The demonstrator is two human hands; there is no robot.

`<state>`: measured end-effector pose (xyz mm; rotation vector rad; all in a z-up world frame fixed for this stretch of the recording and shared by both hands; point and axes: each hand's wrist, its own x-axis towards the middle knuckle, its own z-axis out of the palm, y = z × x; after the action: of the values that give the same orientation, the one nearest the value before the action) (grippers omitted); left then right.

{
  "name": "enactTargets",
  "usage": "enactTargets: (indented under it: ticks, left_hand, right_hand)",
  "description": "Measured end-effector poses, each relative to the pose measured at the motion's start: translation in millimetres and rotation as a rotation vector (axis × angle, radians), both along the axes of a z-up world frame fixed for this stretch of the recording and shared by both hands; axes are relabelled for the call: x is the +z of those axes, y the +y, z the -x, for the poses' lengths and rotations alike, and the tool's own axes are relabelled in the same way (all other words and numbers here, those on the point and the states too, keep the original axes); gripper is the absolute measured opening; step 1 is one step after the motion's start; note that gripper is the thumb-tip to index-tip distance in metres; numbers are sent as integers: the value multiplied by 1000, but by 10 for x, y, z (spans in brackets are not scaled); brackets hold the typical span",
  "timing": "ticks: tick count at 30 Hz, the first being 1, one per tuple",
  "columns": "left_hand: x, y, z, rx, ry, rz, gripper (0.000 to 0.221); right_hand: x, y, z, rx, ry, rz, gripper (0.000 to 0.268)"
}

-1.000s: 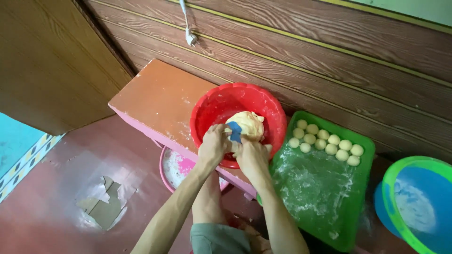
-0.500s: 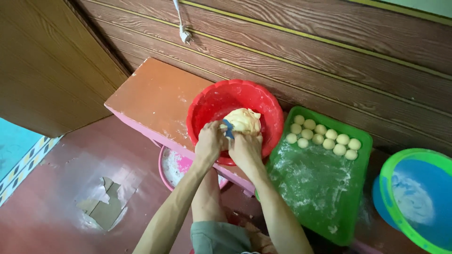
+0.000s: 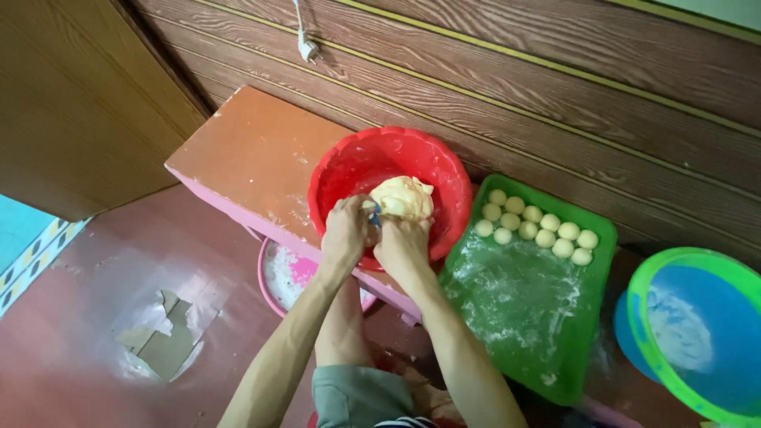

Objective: The person is taking pieces of dough from a mixing bowl, rolling them into small uniform balls by hand, and arranging them on a tray.

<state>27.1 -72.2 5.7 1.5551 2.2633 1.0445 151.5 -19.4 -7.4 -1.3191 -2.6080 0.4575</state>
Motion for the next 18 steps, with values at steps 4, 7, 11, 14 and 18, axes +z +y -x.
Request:
enactTargets:
  ticks: [4,7,11,14,18]
  left_hand:
    - [-72,42,47,-28,1,-31,17]
    - [-187,66,52,-34,2,-66,16]
    - [-265,104,72,-19,3,-89,16]
    - [-225,63,43,-10,6,-107,16]
    - [-143,54,36,-17,18,-165,18]
  right_hand:
    - [507,-351,-391,19,-28,47,40]
    - [599,-487,-500,39,-76,27,41]
    - [317,-246,-97,40,-78,8,38]
    - [191,-139,61,50,-119,4,30]
    - [334,-207,-293,128,-68,68,32]
